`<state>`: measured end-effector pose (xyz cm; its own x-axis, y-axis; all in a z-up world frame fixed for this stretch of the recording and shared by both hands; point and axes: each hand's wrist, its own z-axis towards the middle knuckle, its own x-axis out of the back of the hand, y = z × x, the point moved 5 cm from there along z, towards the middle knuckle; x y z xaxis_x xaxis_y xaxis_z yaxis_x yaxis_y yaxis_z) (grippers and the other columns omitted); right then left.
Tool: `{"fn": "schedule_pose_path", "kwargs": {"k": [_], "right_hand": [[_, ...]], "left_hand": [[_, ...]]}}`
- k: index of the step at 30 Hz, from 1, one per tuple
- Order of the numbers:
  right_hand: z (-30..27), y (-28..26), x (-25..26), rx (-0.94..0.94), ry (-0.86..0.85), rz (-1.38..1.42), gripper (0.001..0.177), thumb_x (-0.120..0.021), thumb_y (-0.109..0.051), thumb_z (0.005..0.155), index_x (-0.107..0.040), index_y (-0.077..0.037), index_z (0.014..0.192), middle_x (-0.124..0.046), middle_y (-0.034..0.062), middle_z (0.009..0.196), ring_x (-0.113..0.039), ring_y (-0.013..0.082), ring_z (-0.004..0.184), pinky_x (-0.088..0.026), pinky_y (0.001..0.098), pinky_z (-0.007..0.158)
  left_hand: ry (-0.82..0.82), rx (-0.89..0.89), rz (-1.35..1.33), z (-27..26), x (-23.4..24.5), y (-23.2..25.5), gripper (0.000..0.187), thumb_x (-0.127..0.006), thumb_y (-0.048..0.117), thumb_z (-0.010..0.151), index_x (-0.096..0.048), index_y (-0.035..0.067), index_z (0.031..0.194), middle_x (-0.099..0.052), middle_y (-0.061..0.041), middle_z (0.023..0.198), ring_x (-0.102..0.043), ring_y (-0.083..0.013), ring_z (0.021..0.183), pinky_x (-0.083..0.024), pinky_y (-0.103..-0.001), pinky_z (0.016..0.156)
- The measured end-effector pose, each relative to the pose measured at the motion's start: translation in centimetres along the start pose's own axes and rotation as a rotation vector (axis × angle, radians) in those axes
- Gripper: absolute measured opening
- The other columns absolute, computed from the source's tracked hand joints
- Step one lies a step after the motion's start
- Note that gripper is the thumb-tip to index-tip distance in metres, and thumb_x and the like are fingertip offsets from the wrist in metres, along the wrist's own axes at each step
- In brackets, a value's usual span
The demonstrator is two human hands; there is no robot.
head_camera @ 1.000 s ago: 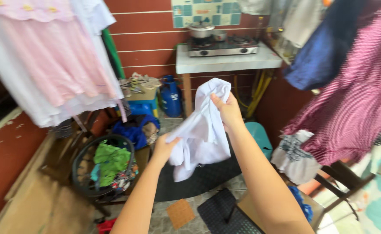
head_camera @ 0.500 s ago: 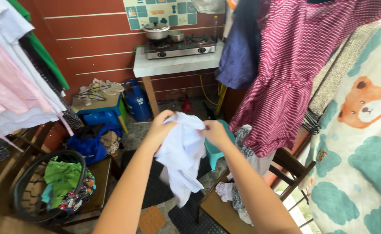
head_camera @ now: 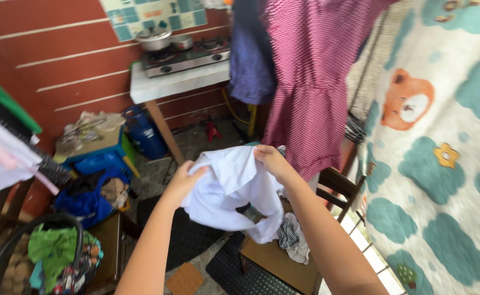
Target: The person takes various clothes from a laundry basket, places them on hangers, and hangs them on a clothes rack. The person handles a floral shirt, a white t-shirt, a purple hoodie, a red polka-dot shirt, a white collared shirt, a green polo shirt, and a patterned cloth.
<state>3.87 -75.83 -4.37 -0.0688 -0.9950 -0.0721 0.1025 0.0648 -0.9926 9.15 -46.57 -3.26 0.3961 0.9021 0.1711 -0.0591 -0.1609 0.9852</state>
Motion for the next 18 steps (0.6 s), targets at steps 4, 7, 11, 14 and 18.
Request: {"fn": "schedule_pose_path", "kwargs": {"k": [4,7,11,14,18], "right_hand": [[-2.5,0.4,3.5,0.084,0.241,0.195,0.022,-0.052,-0.01,0.104,-0.07,0.001,0.108,-0.073,0.0055,0.092,-0.067,0.0148,0.082,-0.053,0.0299,0.077],[-5.4,1.6,5.8,0.065,0.387,0.012,0.021,-0.052,-0.009,0.102,-0.071,0.0,0.107,-0.073,0.0039,0.09,-0.066,0.0131,0.081,-0.053,0.0282,0.076],[-8.3,2.8,9.7,-0.06,0.39,-0.285,0.019,-0.063,0.0,0.089,-0.075,0.001,0.104,-0.072,0.003,0.089,-0.063,0.0112,0.081,-0.051,0.0264,0.077],[-8.4,3.9,13.9,0.039,0.353,-0.261,0.026,-0.066,0.002,0.085,-0.076,-0.001,0.109,-0.072,0.0022,0.093,-0.064,0.0101,0.083,-0.052,0.0251,0.077],[-5.6,5.7,19.9,0.129,0.474,-0.254,0.034,-0.063,0.007,0.082,-0.071,-0.001,0.114,-0.07,0.0043,0.098,-0.066,0.0125,0.085,-0.053,0.0285,0.074]], "left_hand": [[-0.087,-0.107,0.638,-1.1,-3.2,2.6,0.048,-0.084,0.024,0.076,-0.072,0.005,0.118,-0.077,-0.013,0.1,-0.075,-0.0213,0.089,-0.056,-0.034,0.08],[0.018,-0.322,0.737,-0.7,-6.2,2.9,0.041,-0.078,0.027,0.091,-0.07,0.004,0.124,-0.075,-0.015,0.108,-0.069,-0.0266,0.097,-0.054,-0.037,0.082],[-0.21,0.089,-0.188,1.0,-11.0,-0.3,0.045,-0.068,0.016,0.088,-0.063,0.001,0.131,-0.073,-0.014,0.111,-0.071,-0.0219,0.093,-0.057,-0.036,0.078],[-0.253,0.217,-0.218,1.7,-14.1,-1.2,0.047,-0.064,0.011,0.087,-0.061,0.003,0.133,-0.073,-0.014,0.111,-0.071,-0.0228,0.092,-0.058,-0.037,0.079],[-0.337,0.156,-0.149,2.6,-18.8,-2.2,0.046,-0.066,0.009,0.086,-0.063,0.0,0.131,-0.074,-0.012,0.112,-0.071,-0.021,0.096,-0.057,-0.035,0.083]]}}
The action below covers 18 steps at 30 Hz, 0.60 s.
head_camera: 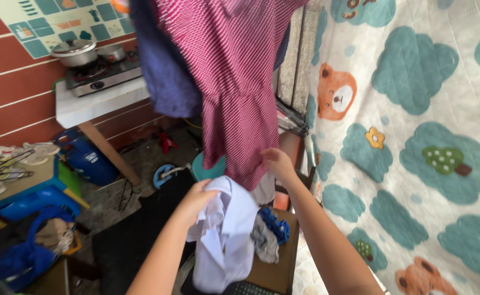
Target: The person takes various clothes from a laundry basket, places them on hangers, and hangs them on a clothes rack. The person handles a floral shirt, a white t-shirt, a purple hoodie, a red polka-dot shirt, a white collared shirt, a green polo shirt, and a patterned cloth.
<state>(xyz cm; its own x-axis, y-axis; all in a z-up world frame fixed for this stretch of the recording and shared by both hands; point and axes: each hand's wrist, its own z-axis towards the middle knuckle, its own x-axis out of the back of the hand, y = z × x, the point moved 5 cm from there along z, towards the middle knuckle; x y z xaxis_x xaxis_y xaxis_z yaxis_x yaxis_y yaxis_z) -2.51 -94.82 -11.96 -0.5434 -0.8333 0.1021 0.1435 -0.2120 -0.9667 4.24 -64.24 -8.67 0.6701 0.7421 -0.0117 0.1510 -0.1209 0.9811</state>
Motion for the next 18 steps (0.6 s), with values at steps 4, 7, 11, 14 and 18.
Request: {"fn": "schedule_pose_path", "kwargs": {"k": [4,7,11,14,18], "right_hand": [[4.7,2.2,1.3,0.033,-0.083,-0.054,0.037,-0.068,0.004,0.082,-0.069,-0.004,0.117,-0.072,0.004,0.103,-0.069,0.0126,0.088,-0.056,0.028,0.077],[8.5,5.8,3.0,0.009,-0.193,0.108,0.025,-0.066,0.001,0.085,-0.072,-0.001,0.11,-0.075,0.0071,0.102,-0.072,0.0144,0.089,-0.058,0.0288,0.081],[14.3,10.8,7.1,0.081,-0.002,-0.083,0.022,-0.061,0.003,0.081,-0.077,0.002,0.098,-0.079,0.0152,0.097,-0.074,0.0234,0.094,-0.057,0.0333,0.087],[16.9,12.2,10.4,0.168,0.185,-0.587,0.031,-0.06,0.002,0.077,-0.079,-0.008,0.099,-0.073,0.0142,0.107,-0.071,0.0299,0.103,-0.055,0.0355,0.092],[19.2,13.6,11.6,0.295,0.22,-0.732,0.036,-0.059,0.002,0.074,-0.077,-0.007,0.105,-0.066,0.0187,0.122,-0.064,0.0392,0.109,-0.051,0.0431,0.093]], "left_hand": [[0.004,-0.145,0.086,4.4,-4.5,0.1,0.05,-0.066,0.006,0.085,-0.056,0.006,0.134,-0.071,-0.004,0.118,-0.068,-0.0158,0.105,-0.055,-0.029,0.089],[-0.031,-0.261,0.261,7.4,-8.0,1.0,0.035,-0.063,0.007,0.088,-0.066,0.002,0.122,-0.074,-0.009,0.107,-0.068,-0.0181,0.099,-0.054,-0.029,0.086],[-0.03,-0.14,0.201,10.0,-10.6,1.7,0.031,-0.061,0.008,0.089,-0.068,0.004,0.119,-0.075,-0.008,0.104,-0.069,-0.0175,0.096,-0.055,-0.03,0.082],[-0.027,-0.064,0.221,11.3,-11.8,2.0,0.029,-0.061,0.011,0.091,-0.069,0.005,0.118,-0.076,-0.006,0.103,-0.069,-0.0161,0.095,-0.054,-0.029,0.081],[-0.023,-0.01,0.185,11.8,-12.4,1.8,0.029,-0.061,0.014,0.093,-0.07,0.005,0.119,-0.076,-0.006,0.103,-0.068,-0.0146,0.094,-0.053,-0.028,0.082]]}}
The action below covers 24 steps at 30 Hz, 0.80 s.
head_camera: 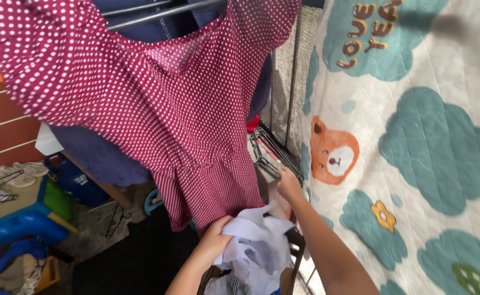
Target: The person takes various clothes from a laundry basket, places them on hangers, and hangs them on a clothes rack. The person handles a floral shirt, a white t-shirt, a purple hoodie, a red polka-dot shirt, a white collared shirt, a green polo shirt, and a patterned cloth.
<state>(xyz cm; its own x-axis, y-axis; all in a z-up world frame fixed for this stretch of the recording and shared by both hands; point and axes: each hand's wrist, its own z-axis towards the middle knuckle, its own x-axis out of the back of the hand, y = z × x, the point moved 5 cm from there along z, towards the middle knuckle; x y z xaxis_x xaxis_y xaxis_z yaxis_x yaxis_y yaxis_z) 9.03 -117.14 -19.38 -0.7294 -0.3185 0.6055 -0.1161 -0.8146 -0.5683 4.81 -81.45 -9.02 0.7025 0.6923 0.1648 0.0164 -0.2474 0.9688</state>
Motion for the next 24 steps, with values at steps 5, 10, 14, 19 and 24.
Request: {"fn": "schedule_pose_path", "kwargs": {"k": [5,10,14,19,24], "right_hand": [[0.6,1.8,-2.5,-0.052,-0.19,-0.21,0.031,-0.061,-0.002,0.082,-0.078,-0.01,0.107,-0.067,0.0158,0.116,-0.065,0.0363,0.108,-0.052,0.044,0.096],[1.4,0.0,-0.6,0.029,-0.032,-0.162,0.027,-0.063,0.0,0.072,-0.08,-0.006,0.093,-0.067,0.0156,0.112,-0.067,0.0375,0.1,-0.052,0.0451,0.091],[1.3,-4.4,4.2,-0.011,0.19,0.002,0.026,-0.06,0.005,0.083,-0.078,-0.008,0.097,-0.069,0.0139,0.115,-0.068,0.0358,0.099,-0.053,0.0436,0.087],[-2.4,-10.6,8.5,-0.065,0.178,0.332,0.028,-0.069,0.0,0.086,-0.069,-0.006,0.113,-0.073,0.0144,0.097,-0.071,0.0302,0.089,-0.053,0.0393,0.08],[-10.0,-10.7,3.4,-0.117,-0.007,0.452,0.034,-0.071,-0.001,0.081,-0.071,-0.007,0.114,-0.076,0.0129,0.097,-0.073,0.0224,0.083,-0.055,0.036,0.075]], "left_hand": [[0.043,0.089,-0.085,1.2,0.5,-0.3,0.033,-0.06,0.011,0.091,-0.068,0.004,0.123,-0.076,-0.008,0.107,-0.069,-0.0172,0.096,-0.054,-0.03,0.083],[0.156,0.042,-0.099,1.5,2.6,-2.0,0.039,-0.058,0.005,0.087,-0.065,0.003,0.126,-0.074,-0.01,0.113,-0.07,-0.0188,0.101,-0.054,-0.031,0.086],[0.277,0.054,-0.114,2.1,4.0,-5.0,0.047,-0.058,0.002,0.084,-0.062,0.008,0.13,-0.072,-0.008,0.118,-0.068,-0.0187,0.104,-0.053,-0.031,0.089],[0.245,0.126,-0.299,2.0,5.6,-9.2,0.038,-0.062,0.01,0.087,-0.067,0.008,0.125,-0.074,-0.01,0.113,-0.07,-0.0193,0.098,-0.056,-0.034,0.084],[0.196,0.084,-0.317,-2.2,9.2,-12.1,0.031,-0.066,0.013,0.085,-0.071,0.001,0.113,-0.076,-0.013,0.101,-0.074,-0.0242,0.087,-0.059,-0.039,0.075]]}}
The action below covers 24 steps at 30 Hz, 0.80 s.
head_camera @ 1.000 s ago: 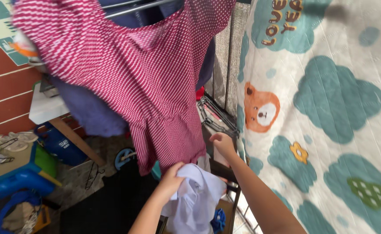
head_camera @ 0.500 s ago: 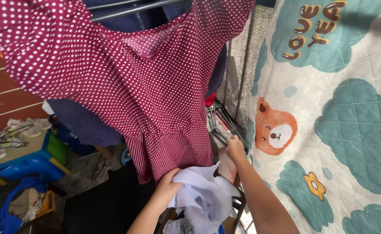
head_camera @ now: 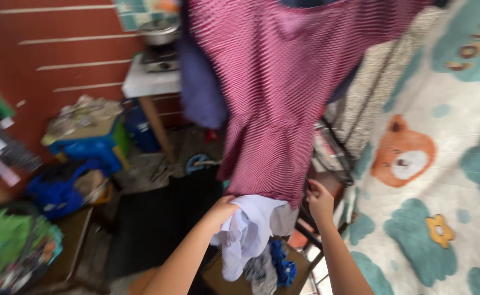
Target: The person takes various clothes from a laundry basket, places them on hangers, and hangs them on a clothes rack. The person handles a floral shirt, a white t-shirt, a purple hoodie, a red polka-dot shirt, a white collared shirt, a green polo shirt, and a patterned cloth.
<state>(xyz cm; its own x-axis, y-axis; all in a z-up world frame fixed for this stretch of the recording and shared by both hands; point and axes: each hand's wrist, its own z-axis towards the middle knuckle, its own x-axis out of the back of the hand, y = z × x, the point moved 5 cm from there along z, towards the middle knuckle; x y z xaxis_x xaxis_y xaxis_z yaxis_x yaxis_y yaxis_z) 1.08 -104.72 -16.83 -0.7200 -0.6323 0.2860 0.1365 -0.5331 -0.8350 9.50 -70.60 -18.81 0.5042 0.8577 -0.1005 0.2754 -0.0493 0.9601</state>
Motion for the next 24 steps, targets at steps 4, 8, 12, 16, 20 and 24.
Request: {"fn": "schedule_pose_path", "kwargs": {"k": [4,8,12,16,20,24], "right_hand": [[-8.5,5.7,-5.7,-0.167,-0.166,0.06,0.035,-0.071,-0.002,0.076,-0.074,-0.007,0.111,-0.078,0.0098,0.093,-0.074,0.0198,0.083,-0.057,0.0351,0.076],[-20.0,4.0,-12.4,-0.226,-0.536,-0.046,0.036,-0.079,-0.004,0.063,-0.079,-0.003,0.099,-0.08,0.0073,0.082,-0.075,0.022,0.076,-0.059,0.0373,0.069],[-26.6,-1.6,-18.1,-0.173,-0.645,-0.029,0.032,-0.073,-0.007,0.083,-0.078,-0.003,0.114,-0.071,0.0175,0.08,-0.064,0.0252,0.074,-0.05,0.039,0.069],[-27.3,-8.7,-22.7,-0.11,-0.508,0.444,0.023,-0.068,-0.01,0.096,-0.073,-0.001,0.118,-0.075,0.002,0.098,-0.068,0.0095,0.083,-0.054,0.025,0.075],[-26.5,-15.2,-22.0,-0.229,-0.745,0.514,0.033,-0.068,-0.008,0.098,-0.075,-0.007,0.13,-0.066,-0.0019,0.088,-0.046,0.0098,0.069,-0.038,0.0255,0.06],[-27.2,-23.5,-19.9,-0.009,-0.91,0.41,0.033,-0.07,-0.009,0.093,-0.075,-0.006,0.126,-0.067,-0.0037,0.084,-0.055,0.0062,0.077,-0.046,0.0218,0.069]], "left_hand": [[0.133,0.136,0.08,-6.0,6.0,-1.7,0.031,-0.072,0.017,0.085,-0.07,0.001,0.112,-0.076,-0.013,0.101,-0.075,-0.0248,0.088,-0.058,-0.038,0.075],[0.208,0.063,0.027,-11.9,13.7,-4.9,0.035,-0.077,0.009,0.078,-0.07,0.0,0.111,-0.077,-0.013,0.1,-0.075,-0.0246,0.087,-0.06,-0.038,0.075],[0.427,-0.031,0.092,-18.2,23.7,-7.0,0.04,-0.075,0.004,0.075,-0.068,0.003,0.114,-0.075,-0.014,0.102,-0.073,-0.0247,0.087,-0.059,-0.038,0.074],[0.567,-0.153,-0.04,-25.2,31.0,-6.0,0.042,-0.073,0.004,0.075,-0.067,0.005,0.116,-0.073,-0.013,0.103,-0.07,-0.0212,0.088,-0.056,-0.035,0.075],[0.591,-0.185,0.005,-31.7,35.0,-2.6,0.037,-0.076,0.006,0.077,-0.066,0.001,0.113,-0.071,-0.012,0.099,-0.068,-0.0205,0.087,-0.055,-0.035,0.074],[0.659,-0.263,0.066,-36.6,38.3,-0.2,0.04,-0.077,0.005,0.075,-0.065,0.002,0.112,-0.071,-0.01,0.101,-0.068,-0.0195,0.09,-0.054,-0.033,0.077]]}}
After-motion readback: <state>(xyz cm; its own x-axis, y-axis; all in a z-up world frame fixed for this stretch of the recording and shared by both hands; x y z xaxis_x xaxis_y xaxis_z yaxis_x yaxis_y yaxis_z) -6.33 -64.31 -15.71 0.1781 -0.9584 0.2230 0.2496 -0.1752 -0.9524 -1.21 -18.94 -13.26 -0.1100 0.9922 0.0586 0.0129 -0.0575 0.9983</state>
